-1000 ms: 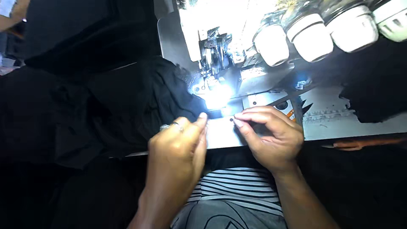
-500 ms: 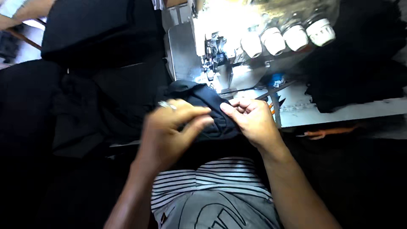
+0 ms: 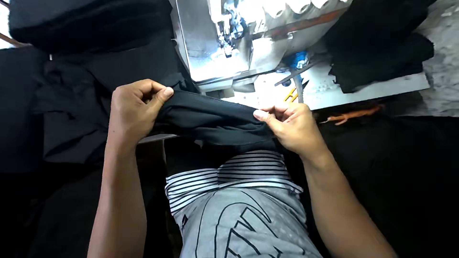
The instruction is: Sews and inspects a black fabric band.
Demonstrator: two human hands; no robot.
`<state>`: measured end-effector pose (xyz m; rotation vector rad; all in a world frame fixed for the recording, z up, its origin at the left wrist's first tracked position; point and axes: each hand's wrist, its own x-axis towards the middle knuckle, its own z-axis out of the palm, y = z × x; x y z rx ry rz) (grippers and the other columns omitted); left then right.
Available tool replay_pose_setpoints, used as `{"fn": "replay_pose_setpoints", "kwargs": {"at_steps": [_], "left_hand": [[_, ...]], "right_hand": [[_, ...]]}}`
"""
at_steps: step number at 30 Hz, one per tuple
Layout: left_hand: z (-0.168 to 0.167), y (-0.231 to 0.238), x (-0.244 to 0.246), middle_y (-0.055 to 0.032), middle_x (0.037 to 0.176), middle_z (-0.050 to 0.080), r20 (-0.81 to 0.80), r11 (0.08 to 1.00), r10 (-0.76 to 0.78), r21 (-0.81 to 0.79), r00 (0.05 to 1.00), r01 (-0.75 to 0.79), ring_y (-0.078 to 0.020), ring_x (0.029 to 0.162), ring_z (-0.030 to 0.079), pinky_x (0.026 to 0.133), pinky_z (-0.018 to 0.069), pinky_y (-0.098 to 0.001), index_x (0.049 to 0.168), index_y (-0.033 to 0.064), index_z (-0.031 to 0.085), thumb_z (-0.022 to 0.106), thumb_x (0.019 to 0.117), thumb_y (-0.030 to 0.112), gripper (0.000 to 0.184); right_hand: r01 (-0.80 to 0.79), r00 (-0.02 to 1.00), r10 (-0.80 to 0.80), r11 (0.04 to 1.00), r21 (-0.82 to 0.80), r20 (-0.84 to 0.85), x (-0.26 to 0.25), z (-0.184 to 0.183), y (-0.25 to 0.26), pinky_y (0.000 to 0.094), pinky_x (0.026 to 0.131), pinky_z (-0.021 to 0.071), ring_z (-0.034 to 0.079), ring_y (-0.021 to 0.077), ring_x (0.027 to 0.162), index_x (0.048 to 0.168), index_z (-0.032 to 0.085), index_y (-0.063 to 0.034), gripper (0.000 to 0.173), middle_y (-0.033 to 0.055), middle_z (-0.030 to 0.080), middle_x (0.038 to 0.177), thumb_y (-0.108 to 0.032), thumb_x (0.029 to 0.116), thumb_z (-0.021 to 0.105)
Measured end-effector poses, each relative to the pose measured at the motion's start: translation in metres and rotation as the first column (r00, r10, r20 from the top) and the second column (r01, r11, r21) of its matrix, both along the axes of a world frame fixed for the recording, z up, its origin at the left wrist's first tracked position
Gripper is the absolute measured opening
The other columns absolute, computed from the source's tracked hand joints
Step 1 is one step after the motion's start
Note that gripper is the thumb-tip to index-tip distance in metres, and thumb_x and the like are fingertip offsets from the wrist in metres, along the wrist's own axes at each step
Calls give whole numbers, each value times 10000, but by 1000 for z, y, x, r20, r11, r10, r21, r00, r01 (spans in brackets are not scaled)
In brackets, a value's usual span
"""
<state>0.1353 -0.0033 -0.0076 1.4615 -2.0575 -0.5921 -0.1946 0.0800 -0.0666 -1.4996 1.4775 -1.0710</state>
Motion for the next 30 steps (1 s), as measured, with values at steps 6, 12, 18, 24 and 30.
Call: {"fn": "replay_pose_setpoints", "kwargs": {"at_steps": [6, 12, 18, 24, 30], "left_hand": [[-50, 16, 8, -93, 1107, 711, 185, 990, -140, 4, 973, 142, -245, 1029, 671, 926, 520, -504, 1121, 98, 736, 697, 983, 244, 205], [30, 32, -94, -58, 1138, 706, 184, 907, -370, -140, 910, 397, -190, 1053, 656, 903, 522, -417, 1129, 109, 754, 687, 962, 284, 251], [-45, 11, -234, -93, 1265, 667, 336, 759, -635, 107, 695, 642, -308, 1177, 623, 961, 494, -539, 1243, 151, 715, 761, 916, 353, 387], [-83, 19, -261, -228, 1255, 615, 428, 815, -523, -3, 737, 580, -401, 1112, 622, 876, 530, -487, 1196, 15, 688, 680, 958, 183, 290], [-57, 21, -227, -119, 968, 651, 316, 850, -514, 65, 798, 522, -298, 832, 668, 670, 539, -427, 1232, 91, 619, 603, 1001, 105, 232]], "right_hand": [[36, 994, -39, 999, -30, -105, 24, -39, 12, 239, 463, 430, 486, 42, 491, 1032, 767, -124, 137, -46, 586, 626, -212, 995, 669], [58, 998, -59, 998, -37, -36, 33, -47, 13, 282, 529, 516, 583, 80, 569, 1004, 739, -95, 143, -6, 647, 701, -229, 953, 732], [74, 997, -72, 988, 133, -21, 48, -45, 33, 402, 862, 570, 680, 174, 940, 1066, 709, -11, 238, 109, 705, 961, -155, 886, 766], [-14, 977, 38, 993, 116, -210, 58, -57, 51, 554, 885, 547, 714, 388, 974, 993, 755, 68, 201, 243, 736, 972, -95, 879, 729], [-43, 976, 77, 986, 164, -205, 64, -47, 45, 563, 834, 544, 705, 369, 938, 1002, 739, 46, 217, 228, 719, 940, -145, 900, 724]]}}
